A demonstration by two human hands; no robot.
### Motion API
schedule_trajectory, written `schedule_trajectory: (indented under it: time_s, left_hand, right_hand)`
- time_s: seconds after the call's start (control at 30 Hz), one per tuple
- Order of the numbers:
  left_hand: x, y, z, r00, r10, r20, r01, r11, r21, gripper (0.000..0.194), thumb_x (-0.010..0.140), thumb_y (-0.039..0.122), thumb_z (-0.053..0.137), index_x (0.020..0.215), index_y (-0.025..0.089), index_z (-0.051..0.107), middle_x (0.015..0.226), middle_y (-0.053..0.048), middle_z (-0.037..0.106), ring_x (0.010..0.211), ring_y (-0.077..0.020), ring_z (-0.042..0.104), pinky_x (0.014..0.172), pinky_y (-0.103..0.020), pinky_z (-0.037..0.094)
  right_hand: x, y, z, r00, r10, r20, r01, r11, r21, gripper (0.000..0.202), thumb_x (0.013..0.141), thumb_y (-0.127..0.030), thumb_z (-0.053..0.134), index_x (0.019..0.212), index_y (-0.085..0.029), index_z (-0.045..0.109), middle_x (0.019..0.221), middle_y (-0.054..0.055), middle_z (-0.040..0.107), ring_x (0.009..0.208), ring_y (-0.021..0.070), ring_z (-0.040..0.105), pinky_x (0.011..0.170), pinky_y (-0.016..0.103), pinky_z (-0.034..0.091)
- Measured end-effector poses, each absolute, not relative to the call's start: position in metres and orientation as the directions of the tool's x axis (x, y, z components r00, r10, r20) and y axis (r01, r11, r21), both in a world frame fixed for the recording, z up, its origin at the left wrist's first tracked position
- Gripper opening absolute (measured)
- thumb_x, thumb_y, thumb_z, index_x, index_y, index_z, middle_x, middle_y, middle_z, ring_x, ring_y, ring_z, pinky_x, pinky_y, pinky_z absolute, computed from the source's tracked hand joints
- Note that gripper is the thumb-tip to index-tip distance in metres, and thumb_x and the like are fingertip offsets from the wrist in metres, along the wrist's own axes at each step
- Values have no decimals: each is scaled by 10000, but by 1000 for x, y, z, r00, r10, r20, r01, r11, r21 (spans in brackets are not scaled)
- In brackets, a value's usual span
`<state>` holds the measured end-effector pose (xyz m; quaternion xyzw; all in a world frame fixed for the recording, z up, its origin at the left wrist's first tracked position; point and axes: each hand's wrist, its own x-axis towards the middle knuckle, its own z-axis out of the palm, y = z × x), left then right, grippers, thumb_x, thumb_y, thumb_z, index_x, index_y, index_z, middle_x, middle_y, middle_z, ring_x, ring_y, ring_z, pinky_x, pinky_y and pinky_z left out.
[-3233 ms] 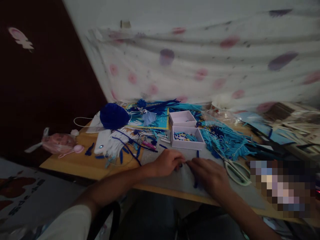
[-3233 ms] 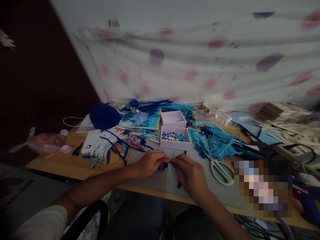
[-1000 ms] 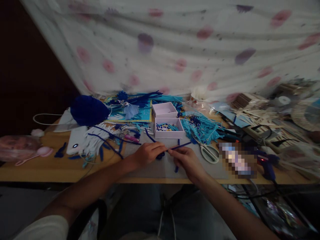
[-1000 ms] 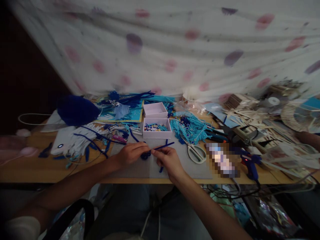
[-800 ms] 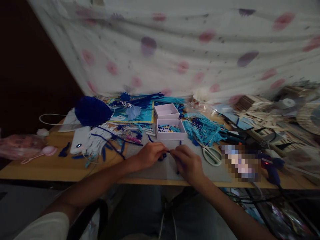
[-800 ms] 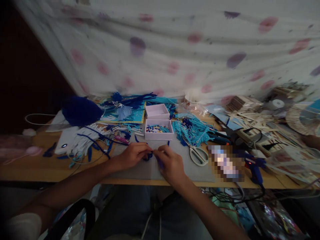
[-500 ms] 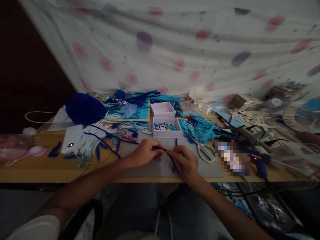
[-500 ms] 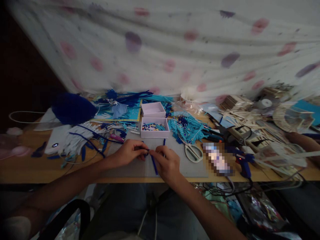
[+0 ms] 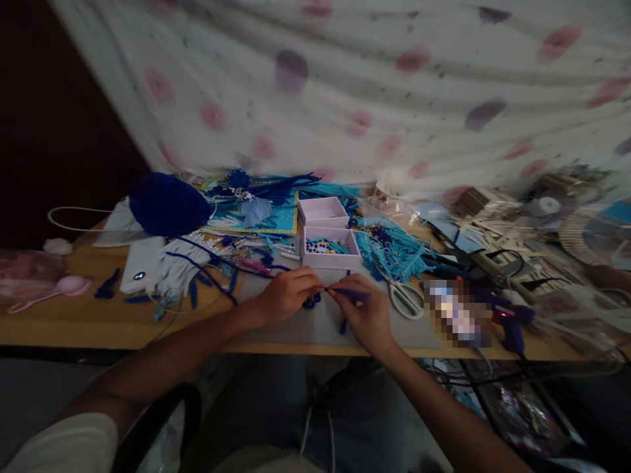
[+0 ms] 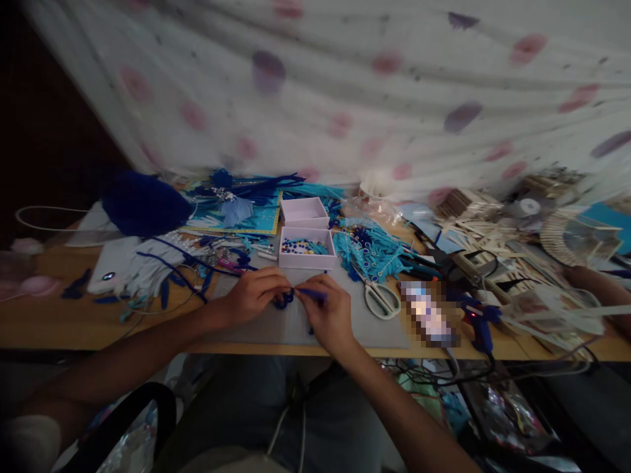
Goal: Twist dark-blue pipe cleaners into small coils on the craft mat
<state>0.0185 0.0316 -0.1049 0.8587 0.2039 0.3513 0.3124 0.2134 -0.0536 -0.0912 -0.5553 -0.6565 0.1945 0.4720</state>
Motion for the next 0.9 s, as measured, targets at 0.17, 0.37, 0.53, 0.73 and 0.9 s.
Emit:
schedule_trajectory:
  time_s: [0.17,0.37,0.53,0.73,0.9]
  left_hand:
    - [26,26,-93,742,651,-158,214,-6,977,259,896,392,644,827,142,641,586,9,604,483,-153,649,451,-225,510]
    - [20,27,-103,698,591,406,136,-665,734,242,986,277,505,982,138,703,957,-101,713,819,-176,712,711,-275,589]
    - [16,33,-117,731,262,630,87,-951,295,289,1022,181,415,1099,145,691,1017,-85,706,876,-137,687,771,-221,563]
    - [20,31,-110,729,403,554,167,-889,426,259,1004,184,451,1004,146,707,930,-77,710,823,-155,693,722,-243,560]
    - [26,25,-93,759,650,41,251,-351,902,186,942,219,550,843,124,676,637,-12,649,509,-145,654,481,-226,504]
  right_hand:
    - [235,-62,-97,-606,529,593,688,723,58,278,953,-111,537,1118,-206,741,965,105,743,702,157,633,591,283,461]
    - [206,-60,-103,183,949,256,408,164,-898,253,884,-404,653,851,-171,747,715,55,666,520,129,533,459,252,404]
    - [203,-51,-87,60,942,-330,-172,-316,-933,429,554,-490,889,647,-138,662,508,-44,507,373,46,345,369,208,190]
    - [215,-52,-83,91,983,161,414,110,-904,309,842,-459,707,786,-158,747,686,54,658,510,132,540,456,257,380]
    - [233,-59,-87,-609,564,557,709,703,64,234,970,-137,537,1069,-200,739,977,98,723,681,138,603,571,274,425]
